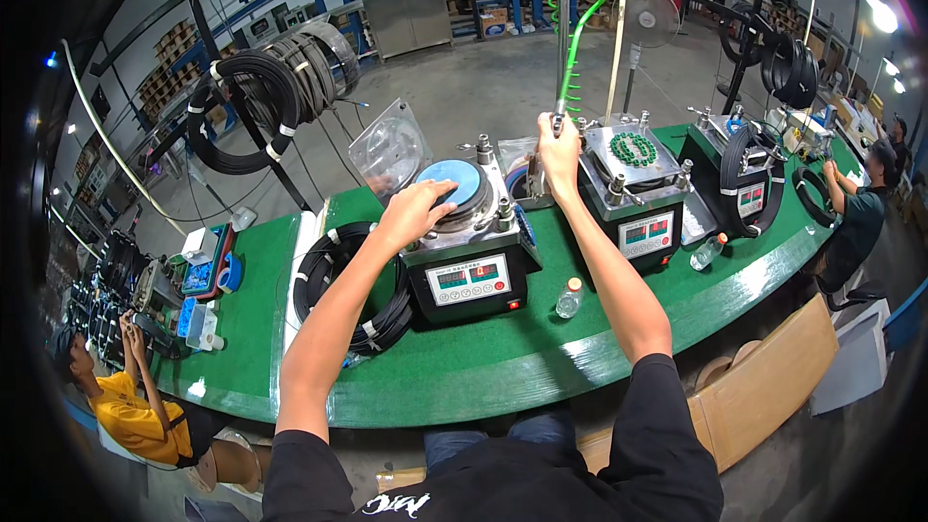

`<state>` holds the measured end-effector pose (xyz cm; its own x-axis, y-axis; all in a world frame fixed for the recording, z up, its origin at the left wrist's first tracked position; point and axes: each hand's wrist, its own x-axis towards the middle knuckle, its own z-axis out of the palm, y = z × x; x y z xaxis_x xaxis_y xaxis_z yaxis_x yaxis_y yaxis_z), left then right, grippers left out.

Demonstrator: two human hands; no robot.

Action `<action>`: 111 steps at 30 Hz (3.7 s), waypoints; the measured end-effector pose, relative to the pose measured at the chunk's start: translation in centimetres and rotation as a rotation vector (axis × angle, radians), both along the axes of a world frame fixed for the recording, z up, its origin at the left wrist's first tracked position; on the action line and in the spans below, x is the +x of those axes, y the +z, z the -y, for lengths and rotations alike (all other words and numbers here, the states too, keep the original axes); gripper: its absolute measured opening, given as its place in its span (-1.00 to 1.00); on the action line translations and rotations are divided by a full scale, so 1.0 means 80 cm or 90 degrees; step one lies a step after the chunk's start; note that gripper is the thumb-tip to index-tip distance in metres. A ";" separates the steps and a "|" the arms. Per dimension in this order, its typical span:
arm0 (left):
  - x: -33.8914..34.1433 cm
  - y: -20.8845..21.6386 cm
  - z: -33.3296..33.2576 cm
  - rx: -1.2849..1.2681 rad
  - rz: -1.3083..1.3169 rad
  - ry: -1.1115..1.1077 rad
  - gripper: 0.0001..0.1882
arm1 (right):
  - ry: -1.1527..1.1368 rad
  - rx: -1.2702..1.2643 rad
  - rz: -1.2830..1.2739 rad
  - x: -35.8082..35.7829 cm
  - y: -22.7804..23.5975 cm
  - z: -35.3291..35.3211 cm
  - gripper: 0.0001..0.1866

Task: The person operates a wire winding machine to process and wind wire coils from a cable spool onto a machine base.

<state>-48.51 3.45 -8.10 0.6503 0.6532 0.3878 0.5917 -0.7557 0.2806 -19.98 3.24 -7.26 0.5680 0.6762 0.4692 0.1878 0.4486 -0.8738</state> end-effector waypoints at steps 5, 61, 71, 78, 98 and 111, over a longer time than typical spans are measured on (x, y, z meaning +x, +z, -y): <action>-0.006 -0.007 -0.003 0.086 0.040 -0.062 -0.58 | -0.029 -0.148 0.243 0.021 -0.035 -0.044 -0.50; 0.001 -0.041 0.013 0.200 0.595 0.399 -0.36 | 0.357 -0.453 0.261 0.101 -0.270 0.261 -0.21; -0.004 -0.052 -0.003 0.035 0.684 0.284 -0.41 | 0.281 -0.343 0.200 0.064 -0.258 0.232 -0.40; -0.007 -0.063 -0.006 0.011 0.741 0.286 -0.50 | 0.296 -0.255 0.201 0.039 -0.099 0.129 -0.39; -0.002 -0.048 0.008 0.057 0.713 0.365 -0.52 | -0.064 0.149 1.263 -0.162 0.066 -0.002 -0.90; 0.002 -0.042 0.010 0.091 0.737 0.348 -0.52 | -0.063 0.041 1.416 -0.133 0.075 0.000 -0.88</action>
<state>-48.34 2.64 -11.49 -0.4469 0.6332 0.6319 0.2998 -0.5596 0.7727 -30.65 3.27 -1.29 -0.7256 0.6494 0.2277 0.5740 0.3887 0.7207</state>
